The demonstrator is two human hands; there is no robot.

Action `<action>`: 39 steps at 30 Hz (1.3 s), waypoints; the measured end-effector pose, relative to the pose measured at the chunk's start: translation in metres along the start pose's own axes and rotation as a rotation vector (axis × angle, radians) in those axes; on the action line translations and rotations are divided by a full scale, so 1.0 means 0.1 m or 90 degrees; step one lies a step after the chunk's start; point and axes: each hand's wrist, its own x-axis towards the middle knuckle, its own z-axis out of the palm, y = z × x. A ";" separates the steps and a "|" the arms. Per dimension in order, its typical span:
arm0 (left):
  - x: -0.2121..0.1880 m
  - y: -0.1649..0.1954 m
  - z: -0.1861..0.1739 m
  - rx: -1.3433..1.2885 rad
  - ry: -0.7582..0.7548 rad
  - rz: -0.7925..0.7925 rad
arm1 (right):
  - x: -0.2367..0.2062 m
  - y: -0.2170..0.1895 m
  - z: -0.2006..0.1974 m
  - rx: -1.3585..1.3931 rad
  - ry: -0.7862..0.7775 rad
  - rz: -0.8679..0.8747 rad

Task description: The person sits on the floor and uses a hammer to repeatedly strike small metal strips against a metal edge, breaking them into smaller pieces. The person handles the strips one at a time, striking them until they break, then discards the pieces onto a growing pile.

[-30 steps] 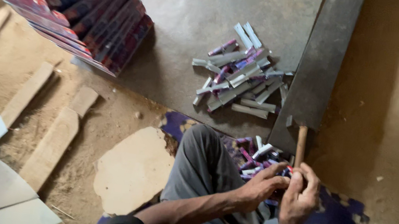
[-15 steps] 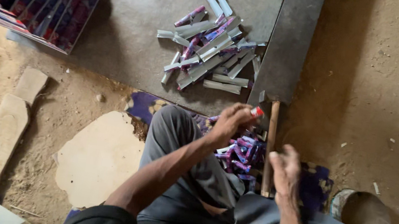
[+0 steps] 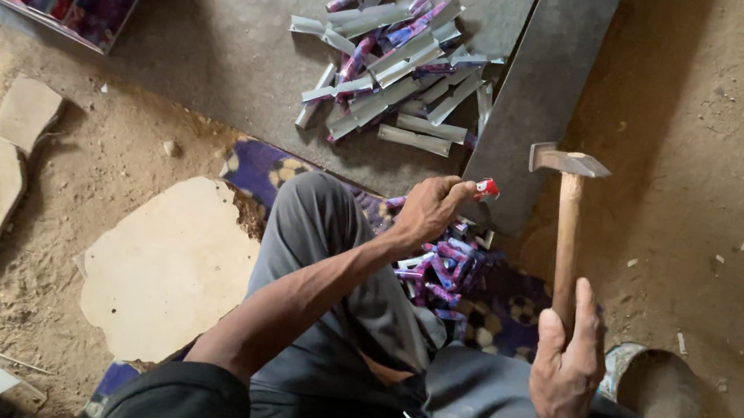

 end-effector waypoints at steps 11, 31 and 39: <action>-0.09 0.05 0.06 -0.057 0.017 -0.040 | 0.07 -0.20 0.00 -0.031 -0.098 0.045; 0.13 -0.21 -0.16 0.129 -0.005 0.221 | -0.11 -0.11 0.18 0.020 -0.068 0.069; 0.13 -0.32 -0.20 0.068 -0.036 0.116 | -0.15 -0.14 0.22 0.024 -0.067 0.060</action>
